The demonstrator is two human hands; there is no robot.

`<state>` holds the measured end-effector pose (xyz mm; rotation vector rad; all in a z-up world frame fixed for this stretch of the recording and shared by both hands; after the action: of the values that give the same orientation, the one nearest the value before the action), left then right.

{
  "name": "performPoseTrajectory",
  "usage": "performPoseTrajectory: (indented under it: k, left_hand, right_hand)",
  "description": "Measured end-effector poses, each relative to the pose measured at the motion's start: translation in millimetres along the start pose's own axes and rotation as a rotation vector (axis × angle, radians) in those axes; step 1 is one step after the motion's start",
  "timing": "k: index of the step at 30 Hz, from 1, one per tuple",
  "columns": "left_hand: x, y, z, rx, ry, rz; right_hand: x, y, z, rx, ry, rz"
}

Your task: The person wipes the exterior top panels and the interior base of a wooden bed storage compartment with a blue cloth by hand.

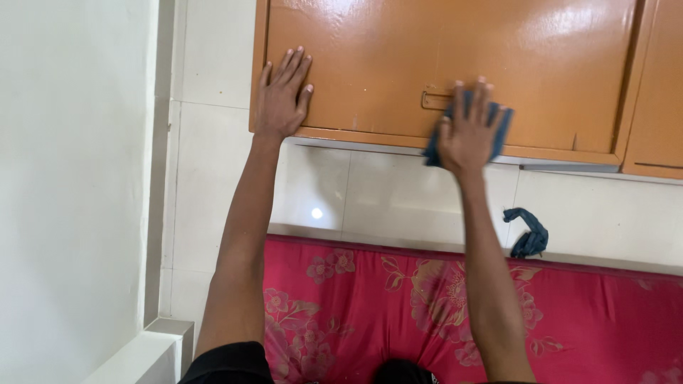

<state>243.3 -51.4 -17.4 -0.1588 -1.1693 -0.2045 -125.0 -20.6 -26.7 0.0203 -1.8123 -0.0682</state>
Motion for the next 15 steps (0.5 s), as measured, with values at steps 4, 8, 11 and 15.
performPoseTrajectory:
  k: [4, 8, 11, 15]
  left_hand:
    - [-0.3, 2.4, -1.7, 0.017, 0.024, 0.005]
    - [-2.8, 1.4, -5.2, 0.007, -0.006, 0.020]
    - [-4.3, -0.7, -6.0, 0.023, 0.006, 0.025]
    - [-8.1, -0.1, -7.1, 0.012, 0.007, 0.064]
  right_hand:
    - [-11.7, 12.7, -59.6, 0.083, -0.085, 0.010]
    - [-8.2, 10.3, -68.3, 0.075, -0.102, 0.004]
    - [-11.9, 5.9, -85.4, 0.021, -0.098, 0.036]
    - [-34.1, 8.2, -142.1, 0.184, -0.093, -0.026]
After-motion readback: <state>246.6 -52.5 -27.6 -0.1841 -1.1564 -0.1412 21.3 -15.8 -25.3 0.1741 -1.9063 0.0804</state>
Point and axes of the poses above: each hand's wrist, its own y-axis away from the middle knuckle, its own x-axis out of the back of the hand, z = x × y, the point moved 5 cm from there along -y, towards the middle knuckle, and after that the axes turned 5 degrees about -x, right-handed, at the moved point
